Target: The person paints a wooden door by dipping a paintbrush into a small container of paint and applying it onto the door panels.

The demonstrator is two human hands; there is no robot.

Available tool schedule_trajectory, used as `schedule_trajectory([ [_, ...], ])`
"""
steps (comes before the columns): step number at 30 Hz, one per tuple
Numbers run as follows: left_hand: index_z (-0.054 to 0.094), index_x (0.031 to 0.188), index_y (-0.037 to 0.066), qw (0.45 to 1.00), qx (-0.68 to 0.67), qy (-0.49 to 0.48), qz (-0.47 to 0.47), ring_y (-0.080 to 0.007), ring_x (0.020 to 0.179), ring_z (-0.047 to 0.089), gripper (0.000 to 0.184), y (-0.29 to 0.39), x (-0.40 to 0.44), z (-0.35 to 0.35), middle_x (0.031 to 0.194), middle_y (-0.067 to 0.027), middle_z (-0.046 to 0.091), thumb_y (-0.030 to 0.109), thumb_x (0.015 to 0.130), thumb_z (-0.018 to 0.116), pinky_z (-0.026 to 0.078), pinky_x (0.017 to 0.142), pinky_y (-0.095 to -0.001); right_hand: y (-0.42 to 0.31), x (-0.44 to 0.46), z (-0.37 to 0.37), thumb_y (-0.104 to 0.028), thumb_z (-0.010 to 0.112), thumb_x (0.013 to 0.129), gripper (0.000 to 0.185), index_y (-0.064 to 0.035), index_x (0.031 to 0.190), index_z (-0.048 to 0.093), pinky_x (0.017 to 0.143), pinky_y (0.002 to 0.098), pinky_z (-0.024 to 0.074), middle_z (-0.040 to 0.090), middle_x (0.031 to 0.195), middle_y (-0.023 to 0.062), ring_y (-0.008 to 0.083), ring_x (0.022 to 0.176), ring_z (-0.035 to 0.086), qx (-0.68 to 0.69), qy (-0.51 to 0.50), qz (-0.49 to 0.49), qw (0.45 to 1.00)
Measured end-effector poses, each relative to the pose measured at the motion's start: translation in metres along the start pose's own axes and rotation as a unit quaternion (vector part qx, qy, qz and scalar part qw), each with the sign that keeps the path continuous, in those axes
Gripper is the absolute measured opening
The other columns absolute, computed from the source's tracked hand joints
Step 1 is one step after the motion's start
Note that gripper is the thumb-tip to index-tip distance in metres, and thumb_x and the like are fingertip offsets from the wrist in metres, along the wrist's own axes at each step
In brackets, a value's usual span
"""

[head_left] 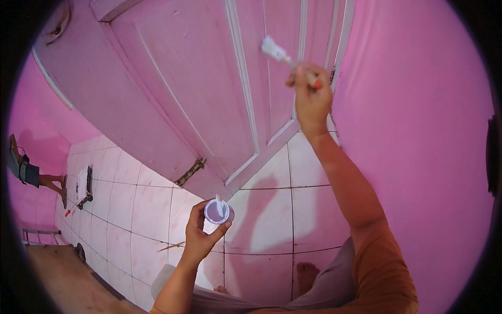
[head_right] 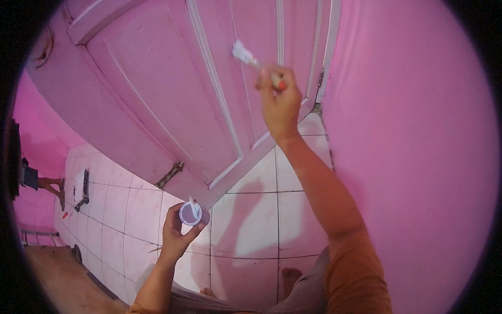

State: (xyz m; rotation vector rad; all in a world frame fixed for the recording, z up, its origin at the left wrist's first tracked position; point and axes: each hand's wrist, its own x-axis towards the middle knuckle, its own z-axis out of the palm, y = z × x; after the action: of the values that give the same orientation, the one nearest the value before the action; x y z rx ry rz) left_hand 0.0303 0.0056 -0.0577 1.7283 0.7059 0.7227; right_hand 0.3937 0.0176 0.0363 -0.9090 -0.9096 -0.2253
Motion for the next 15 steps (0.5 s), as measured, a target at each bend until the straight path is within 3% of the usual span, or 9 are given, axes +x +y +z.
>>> schedule_trajectory([
  [2, 0.046, 0.13, 0.001, 1.0, 0.006, -0.002, 0.003, -0.0212, 0.121, 0.057, 0.064, -0.001, -0.001, -0.001, 0.128, -0.012, 0.059, 0.005, 0.079, 0.084, 0.041, 0.108, -0.0371, 0.025, -0.028, -0.019, -0.01, 0.064, 0.098, 0.015, -0.0012, 0.109, 0.059, 0.07, 0.0305, 0.0525, 0.063, 0.084, 0.0086, 0.0167, 0.076, 0.066, -0.159, -0.08, -0.046, 0.983],
  [8, 0.048, 0.13, 0.002, 1.0, -0.007, 0.002, 0.01, -0.0204, 0.118, 0.058, 0.063, 0.001, -0.003, -0.001, 0.124, -0.0102, 0.06, 0.009, 0.079, 0.084, 0.043, 0.106, -0.0363, 0.047, -0.104, -0.058, -0.01, 0.065, 0.095, 0.015, -0.0018, 0.105, 0.059, 0.07, 0.0373, 0.0516, 0.062, 0.087, 0.0146, 0.0315, 0.075, 0.065, -0.256, -0.178, 0.018, 0.95],
  [10, 0.048, 0.131, 0.002, 1.0, -0.012, 0.0, 0.009, -0.0205, 0.119, 0.057, 0.063, 0.003, -0.003, 0.0, 0.124, -0.0102, 0.06, 0.009, 0.079, 0.084, 0.042, 0.106, -0.0362, 0.049, -0.111, -0.061, -0.012, 0.065, 0.095, 0.015, -0.0013, 0.104, 0.058, 0.068, 0.0401, 0.0508, 0.061, 0.086, 0.016, 0.0347, 0.075, 0.064, -0.28, -0.204, 0.089, 0.934],
  [14, 0.048, 0.131, 0.002, 1.0, -0.014, -0.003, 0.009, -0.0206, 0.119, 0.058, 0.063, 0.005, -0.003, 0.0, 0.123, -0.0103, 0.061, 0.009, 0.079, 0.084, 0.042, 0.107, -0.0361, 0.042, -0.082, -0.05, -0.013, 0.066, 0.094, 0.015, -0.0009, 0.101, 0.059, 0.065, 0.0419, 0.0495, 0.061, 0.084, 0.0156, 0.0337, 0.073, 0.063, -0.304, -0.219, 0.08, 0.924],
  [15, 0.048, 0.131, 0.002, 1.0, -0.013, -0.002, 0.009, -0.0206, 0.119, 0.058, 0.063, 0.004, -0.003, 0.0, 0.123, -0.0103, 0.061, 0.009, 0.079, 0.084, 0.042, 0.107, -0.0361, 0.04, -0.066, -0.043, -0.013, 0.067, 0.094, 0.015, 0.0001, 0.1, 0.061, 0.062, 0.0368, 0.0483, 0.059, 0.08, 0.0135, 0.0264, 0.068, 0.06, -0.299, -0.204, 0.027, 0.932],
])
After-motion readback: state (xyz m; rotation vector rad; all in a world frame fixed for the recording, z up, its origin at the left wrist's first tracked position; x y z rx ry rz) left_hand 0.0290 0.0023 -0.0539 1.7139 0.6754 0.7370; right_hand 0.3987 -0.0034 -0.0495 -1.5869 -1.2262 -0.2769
